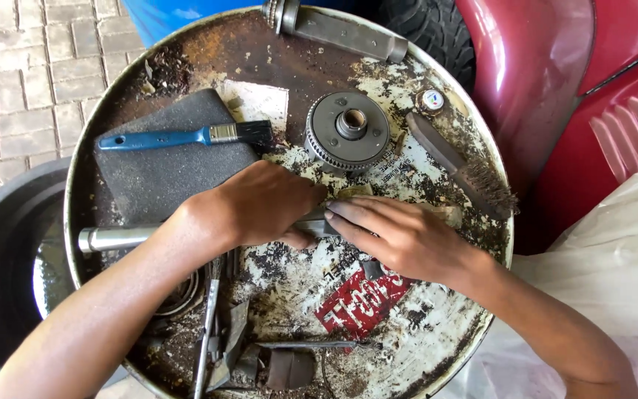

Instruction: The person uses a metal file to smooth the surface of a cylindrical metal rod. They hold the rod with one hand and file it with the other, working over a metal barrel used as a workbench.

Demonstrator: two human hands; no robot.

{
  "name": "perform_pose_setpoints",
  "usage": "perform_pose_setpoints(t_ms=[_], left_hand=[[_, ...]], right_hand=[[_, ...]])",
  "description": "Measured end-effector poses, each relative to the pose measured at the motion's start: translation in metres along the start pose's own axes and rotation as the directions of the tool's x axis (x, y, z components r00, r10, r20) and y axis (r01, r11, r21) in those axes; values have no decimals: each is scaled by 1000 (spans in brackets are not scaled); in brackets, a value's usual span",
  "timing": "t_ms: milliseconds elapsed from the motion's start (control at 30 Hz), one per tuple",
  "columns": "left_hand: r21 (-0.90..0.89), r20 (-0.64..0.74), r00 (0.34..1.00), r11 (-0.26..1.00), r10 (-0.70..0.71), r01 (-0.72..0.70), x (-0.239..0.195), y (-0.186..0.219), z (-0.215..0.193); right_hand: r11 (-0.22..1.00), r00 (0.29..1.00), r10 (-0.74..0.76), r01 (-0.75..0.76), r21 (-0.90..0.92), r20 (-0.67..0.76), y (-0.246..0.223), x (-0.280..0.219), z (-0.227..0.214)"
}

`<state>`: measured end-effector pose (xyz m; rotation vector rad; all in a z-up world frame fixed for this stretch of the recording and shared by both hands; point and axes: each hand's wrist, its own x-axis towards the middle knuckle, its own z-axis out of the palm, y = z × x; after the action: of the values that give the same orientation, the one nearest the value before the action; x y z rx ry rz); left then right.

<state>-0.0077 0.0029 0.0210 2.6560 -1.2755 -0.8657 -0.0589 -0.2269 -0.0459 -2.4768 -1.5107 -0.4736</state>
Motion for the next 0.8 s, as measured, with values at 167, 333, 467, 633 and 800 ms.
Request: perform_pose_setpoints(t_ms=[167, 333, 467, 633, 800], left_hand=[[-41, 35, 999, 999, -5, 6, -2, -3, -2], [-131, 47, 998, 991, -31, 37, -1, -5, -3], [-84, 7, 1000, 996, -6, 7, 4, -9, 8], [-58, -1, 1000, 998, 0, 0, -4, -6, 1], [-77, 18, 1000, 997, 2, 0, 2, -13, 2]], right_hand=[[1000, 998, -14, 13, 12, 66, 23, -35, -28], [1000, 997, -20, 21, -16, 79, 40, -62, -40], [995, 991, -89, 92, -25, 100, 27, -28, -22], [951, 947, -286, 300, -75, 148, 17, 37, -20], [959, 951, -279, 270, 86, 133, 21, 56, -6]])
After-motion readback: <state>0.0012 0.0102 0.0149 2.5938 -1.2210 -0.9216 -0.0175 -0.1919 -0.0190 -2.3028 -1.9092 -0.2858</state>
